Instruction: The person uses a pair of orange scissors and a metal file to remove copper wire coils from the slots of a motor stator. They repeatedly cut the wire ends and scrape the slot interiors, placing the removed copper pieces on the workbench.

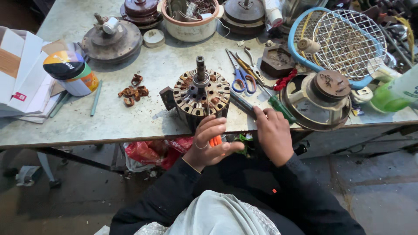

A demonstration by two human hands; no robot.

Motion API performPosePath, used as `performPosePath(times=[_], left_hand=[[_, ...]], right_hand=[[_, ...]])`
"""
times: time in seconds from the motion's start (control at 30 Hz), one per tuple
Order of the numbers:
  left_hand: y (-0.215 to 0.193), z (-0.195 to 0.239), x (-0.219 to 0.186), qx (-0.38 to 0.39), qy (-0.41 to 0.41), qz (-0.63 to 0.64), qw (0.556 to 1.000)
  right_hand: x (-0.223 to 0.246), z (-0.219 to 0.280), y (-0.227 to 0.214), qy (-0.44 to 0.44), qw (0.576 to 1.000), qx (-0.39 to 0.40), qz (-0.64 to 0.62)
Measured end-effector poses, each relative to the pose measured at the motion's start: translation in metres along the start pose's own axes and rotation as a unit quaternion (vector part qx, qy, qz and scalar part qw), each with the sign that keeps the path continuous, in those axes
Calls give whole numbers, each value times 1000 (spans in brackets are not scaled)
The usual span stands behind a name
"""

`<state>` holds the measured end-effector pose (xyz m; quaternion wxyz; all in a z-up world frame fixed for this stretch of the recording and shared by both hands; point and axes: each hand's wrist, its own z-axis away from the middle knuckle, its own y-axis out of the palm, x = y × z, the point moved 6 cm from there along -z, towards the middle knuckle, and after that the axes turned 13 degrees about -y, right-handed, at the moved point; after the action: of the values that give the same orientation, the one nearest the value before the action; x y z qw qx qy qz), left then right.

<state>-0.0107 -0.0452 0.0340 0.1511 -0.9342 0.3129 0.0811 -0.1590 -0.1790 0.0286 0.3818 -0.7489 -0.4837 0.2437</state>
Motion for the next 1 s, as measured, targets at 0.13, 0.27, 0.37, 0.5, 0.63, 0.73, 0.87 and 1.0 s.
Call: performPosePath(times=[0.13,0.27,0.37,0.5,0.63,0.73,0.87,1.0], left_hand=[[-6,-11,-3,0,-8,57,998],[-20,-13,1,-23,-11,69,997],[-44,-7,11,-41,-61,128,989],[-81,8,36,-177,-174,230,941],[-104,21,52,-261,-237,244,903],[-106,20,55,-254,-242,244,904],[-105,22,60,-263,-268,255,891],[-105,21,60,-252,-252,268,895]], right_hand=[[6,0,0,-3,998,0,69],[8,5,1,4,998,10,65],[6,6,1,8,998,21,56],[6,3,2,0,996,28,89],[7,5,4,-3,1000,23,21],[4,13,2,-1,998,-1,-59],[-12,30,8,84,978,36,-188],[-21,55,30,323,811,55,-484]])
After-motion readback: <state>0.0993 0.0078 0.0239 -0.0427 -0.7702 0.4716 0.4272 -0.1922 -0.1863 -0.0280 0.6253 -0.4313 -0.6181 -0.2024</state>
